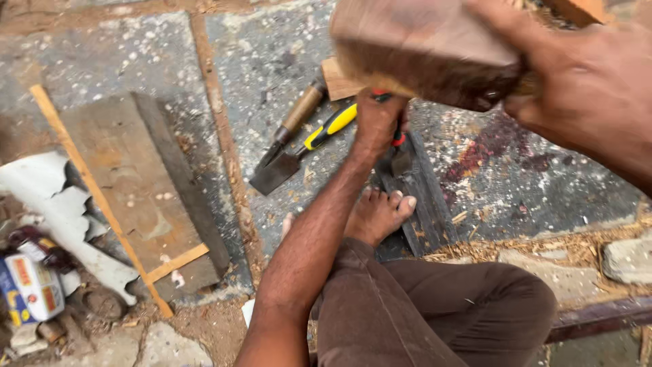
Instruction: The person shapes wood by striking a tool with a wooden mallet and handling wood pieces.
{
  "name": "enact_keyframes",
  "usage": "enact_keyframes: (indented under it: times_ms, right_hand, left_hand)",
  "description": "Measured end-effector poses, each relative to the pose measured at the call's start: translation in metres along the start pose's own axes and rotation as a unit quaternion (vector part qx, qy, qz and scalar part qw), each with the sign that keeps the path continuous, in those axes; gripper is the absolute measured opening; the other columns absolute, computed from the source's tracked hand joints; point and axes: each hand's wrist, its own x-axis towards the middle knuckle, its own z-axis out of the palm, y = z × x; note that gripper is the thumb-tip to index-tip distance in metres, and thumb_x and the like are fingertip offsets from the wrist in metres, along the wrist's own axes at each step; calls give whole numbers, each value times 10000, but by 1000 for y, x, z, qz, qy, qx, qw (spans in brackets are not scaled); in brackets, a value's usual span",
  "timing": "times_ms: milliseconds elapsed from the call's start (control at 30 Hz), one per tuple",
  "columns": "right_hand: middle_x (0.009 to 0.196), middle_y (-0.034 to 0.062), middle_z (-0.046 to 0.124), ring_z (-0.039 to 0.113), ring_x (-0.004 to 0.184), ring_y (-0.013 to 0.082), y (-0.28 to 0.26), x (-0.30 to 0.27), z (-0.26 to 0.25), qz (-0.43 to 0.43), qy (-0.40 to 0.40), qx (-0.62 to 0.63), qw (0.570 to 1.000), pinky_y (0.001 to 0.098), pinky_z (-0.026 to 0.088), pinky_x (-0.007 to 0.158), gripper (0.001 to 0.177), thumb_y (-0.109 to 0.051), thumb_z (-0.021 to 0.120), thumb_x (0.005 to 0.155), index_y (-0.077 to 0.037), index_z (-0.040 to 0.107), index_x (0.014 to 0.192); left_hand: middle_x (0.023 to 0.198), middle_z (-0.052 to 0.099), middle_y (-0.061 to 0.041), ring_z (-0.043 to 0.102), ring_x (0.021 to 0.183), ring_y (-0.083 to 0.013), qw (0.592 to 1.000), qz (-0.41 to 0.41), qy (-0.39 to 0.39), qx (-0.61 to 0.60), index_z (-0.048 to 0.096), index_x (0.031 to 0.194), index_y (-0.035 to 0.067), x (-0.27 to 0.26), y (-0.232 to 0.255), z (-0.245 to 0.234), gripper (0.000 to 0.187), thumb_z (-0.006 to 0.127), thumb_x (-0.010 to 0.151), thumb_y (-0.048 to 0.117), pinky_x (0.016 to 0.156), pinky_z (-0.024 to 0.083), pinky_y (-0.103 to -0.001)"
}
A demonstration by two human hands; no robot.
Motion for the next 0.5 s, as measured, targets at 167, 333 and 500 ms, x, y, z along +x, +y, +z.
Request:
enact_keyframes:
  times_ms: [167, 333, 500]
  right_hand:
    - [914, 209, 755, 731, 653, 282, 10, -14, 13, -31, 159, 75, 984, 384, 621, 558, 1052, -239, 836, 813, -241, 267, 1698]
    - [1022, 241, 733, 744, 677, 341, 10, -29, 29, 116, -55, 125, 984, 435, 644, 545, 1061, -196, 841, 850, -298, 189, 1680]
    - [1285, 254, 622, 667, 992, 283, -2, -82, 126, 217, 91, 546, 804, 380, 619, 742, 998, 59, 750, 762, -50, 225, 1603]
  left_hand:
    - [575, 579, -25, 537, 449, -118, 999, -8, -29, 37, 615, 768, 41, -2, 11, 15, 181, 723, 896, 110, 414, 448, -289]
    - [631, 619, -36, 569, 480, -118, 998, 23, -41, 52, 650, 841, 32, -11, 14, 26, 106, 701, 880, 115, 434, 462, -285]
    - [703, 588, 6, 589, 535, -92, 985, 98, -69, 122, 561, 913, 86, -25, 64, 45, 338, 801, 891, 323, 427, 500, -259]
